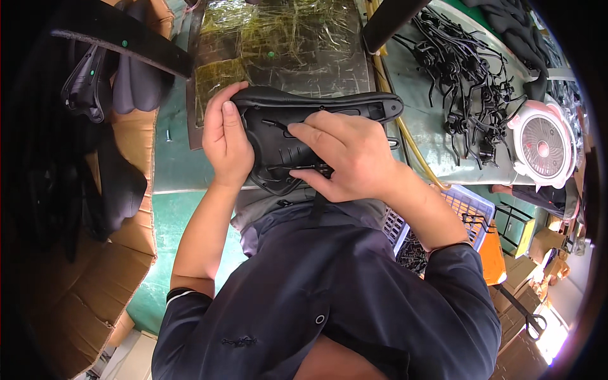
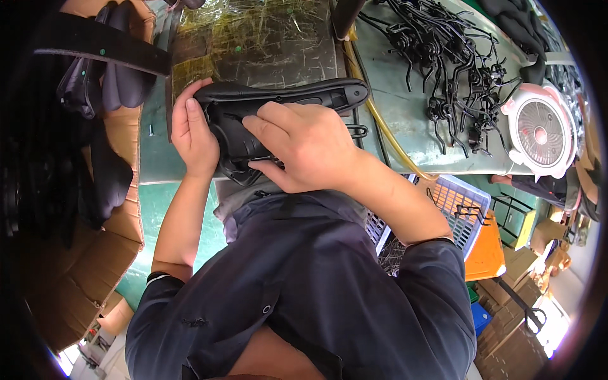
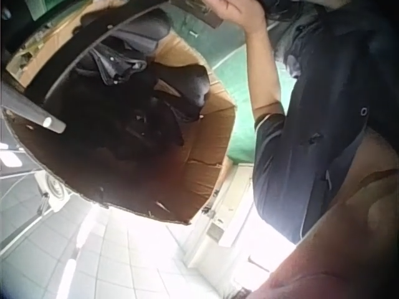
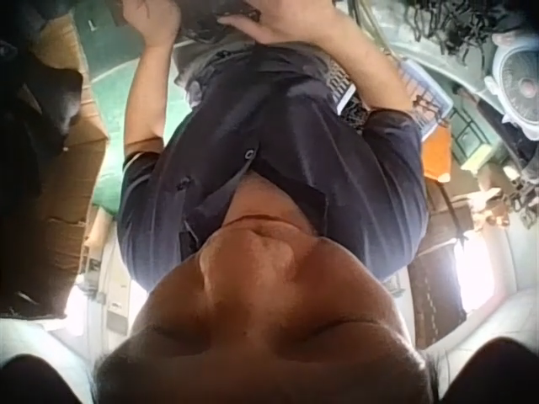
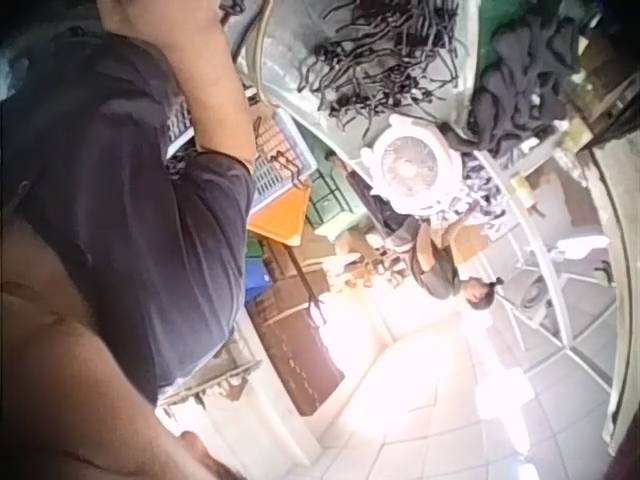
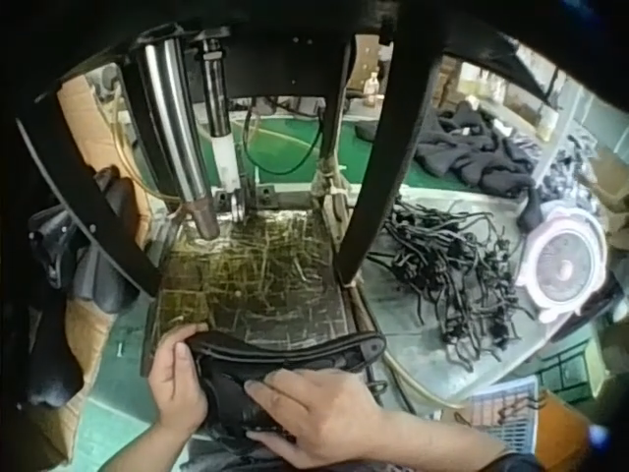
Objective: Assembling metal rails onto plastic bicycle seat bases using a manual mechanical press.
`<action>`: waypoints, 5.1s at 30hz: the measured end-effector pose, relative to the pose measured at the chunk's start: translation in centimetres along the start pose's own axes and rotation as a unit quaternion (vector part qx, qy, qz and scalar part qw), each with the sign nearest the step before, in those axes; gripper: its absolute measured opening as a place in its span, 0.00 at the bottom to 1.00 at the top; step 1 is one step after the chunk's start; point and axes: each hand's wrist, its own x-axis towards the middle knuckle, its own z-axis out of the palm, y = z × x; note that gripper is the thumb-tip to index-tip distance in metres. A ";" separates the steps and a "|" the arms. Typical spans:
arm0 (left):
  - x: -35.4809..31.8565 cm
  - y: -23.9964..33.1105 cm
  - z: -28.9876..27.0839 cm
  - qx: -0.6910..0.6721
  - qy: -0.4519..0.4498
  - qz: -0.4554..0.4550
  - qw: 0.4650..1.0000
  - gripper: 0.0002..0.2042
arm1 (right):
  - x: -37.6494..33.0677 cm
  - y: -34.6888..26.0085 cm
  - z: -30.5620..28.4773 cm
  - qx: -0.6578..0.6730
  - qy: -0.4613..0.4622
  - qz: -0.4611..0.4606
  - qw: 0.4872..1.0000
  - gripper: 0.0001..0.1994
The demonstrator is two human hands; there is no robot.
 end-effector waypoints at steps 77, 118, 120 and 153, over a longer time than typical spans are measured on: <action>3.5 11.0 -2.7 -0.216 -0.290 -0.135 0.923 0.15 | -0.9 10.5 -18.6 0.253 0.354 0.377 0.818 0.24; -1.7 9.8 -25.5 0.001 0.327 -0.215 0.920 0.24 | -12.6 4.6 -15.4 -0.202 -0.162 0.150 0.954 0.33; -1.7 7.2 -21.6 0.013 0.304 -0.216 0.928 0.22 | -12.4 4.3 -16.3 -0.125 -0.092 0.251 0.955 0.32; -0.3 0.1 -0.8 0.001 0.026 -0.017 1.000 0.16 | 0.5 0.0 -0.8 -0.004 -0.036 0.022 0.999 0.31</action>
